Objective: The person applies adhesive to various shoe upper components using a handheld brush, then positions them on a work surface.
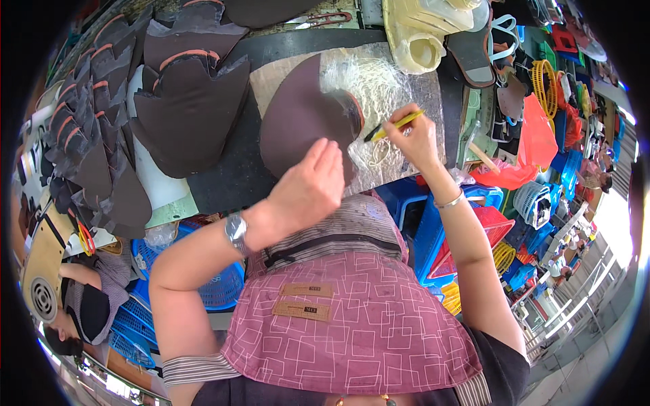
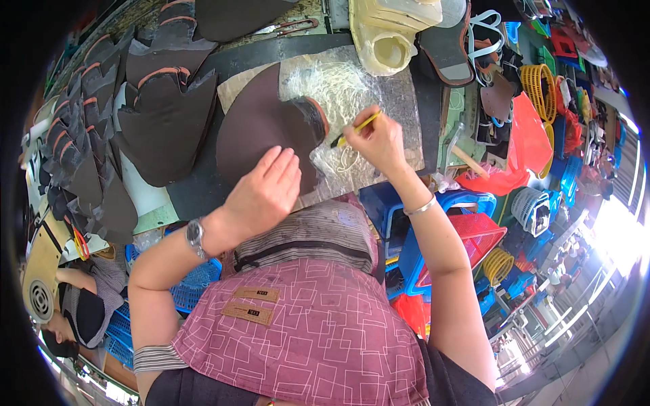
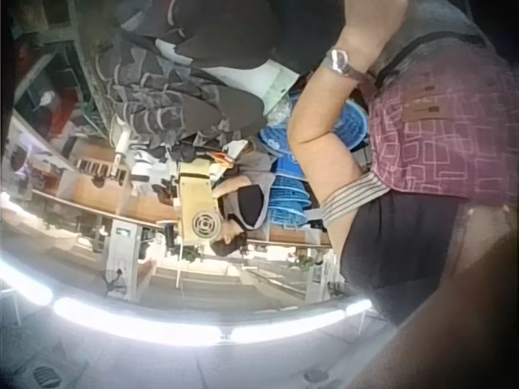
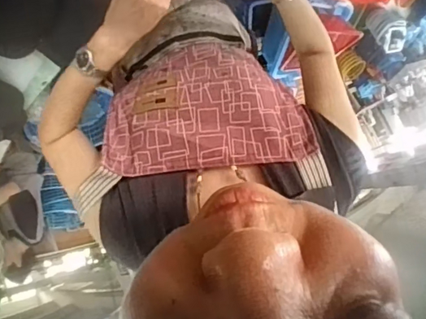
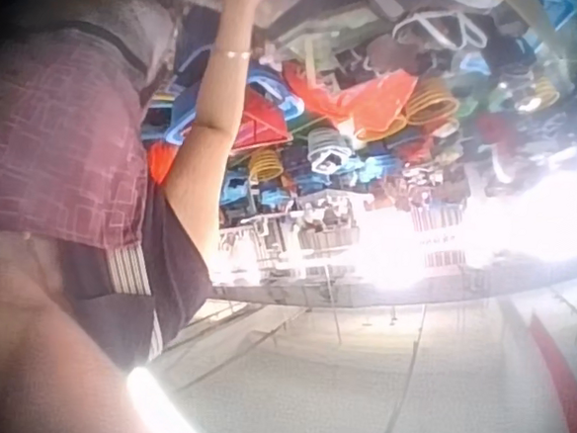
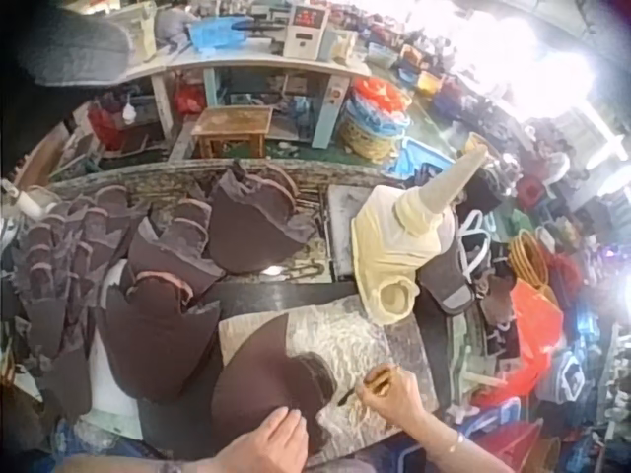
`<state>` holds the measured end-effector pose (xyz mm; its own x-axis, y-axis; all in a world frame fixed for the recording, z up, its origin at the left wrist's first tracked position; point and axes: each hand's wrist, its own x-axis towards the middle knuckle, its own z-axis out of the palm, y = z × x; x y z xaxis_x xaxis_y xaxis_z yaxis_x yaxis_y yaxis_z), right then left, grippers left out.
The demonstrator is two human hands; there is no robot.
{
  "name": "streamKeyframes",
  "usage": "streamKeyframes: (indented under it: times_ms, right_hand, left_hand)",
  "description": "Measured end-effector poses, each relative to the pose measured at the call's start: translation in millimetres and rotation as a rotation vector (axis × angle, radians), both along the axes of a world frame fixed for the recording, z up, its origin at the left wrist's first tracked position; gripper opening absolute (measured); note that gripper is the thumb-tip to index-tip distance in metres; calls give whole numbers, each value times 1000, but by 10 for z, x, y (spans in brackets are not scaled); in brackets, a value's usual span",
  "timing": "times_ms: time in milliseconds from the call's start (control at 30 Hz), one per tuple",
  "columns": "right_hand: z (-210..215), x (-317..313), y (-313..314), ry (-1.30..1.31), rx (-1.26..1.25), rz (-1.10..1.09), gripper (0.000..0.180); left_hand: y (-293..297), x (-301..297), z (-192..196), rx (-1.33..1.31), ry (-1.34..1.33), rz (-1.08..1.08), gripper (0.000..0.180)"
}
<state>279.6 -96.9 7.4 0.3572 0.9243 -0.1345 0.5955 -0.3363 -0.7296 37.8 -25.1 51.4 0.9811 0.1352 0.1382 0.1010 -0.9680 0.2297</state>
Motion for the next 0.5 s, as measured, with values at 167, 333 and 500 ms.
streamKeyframes:
  times_ms: [167,333,500]
  right_hand:
    - [46,-152,110,204,350,144,25]
    - [42,-45,178,-228,376,234,27]
    - [70,-168,112,-129,407,459,29]
  left_hand:
    - [41,-172,-295,-52,87,-8,33]
    - [14,-159,-398,-71,80,25,32]
    - [16,-190,-471,-95,85,53,31]
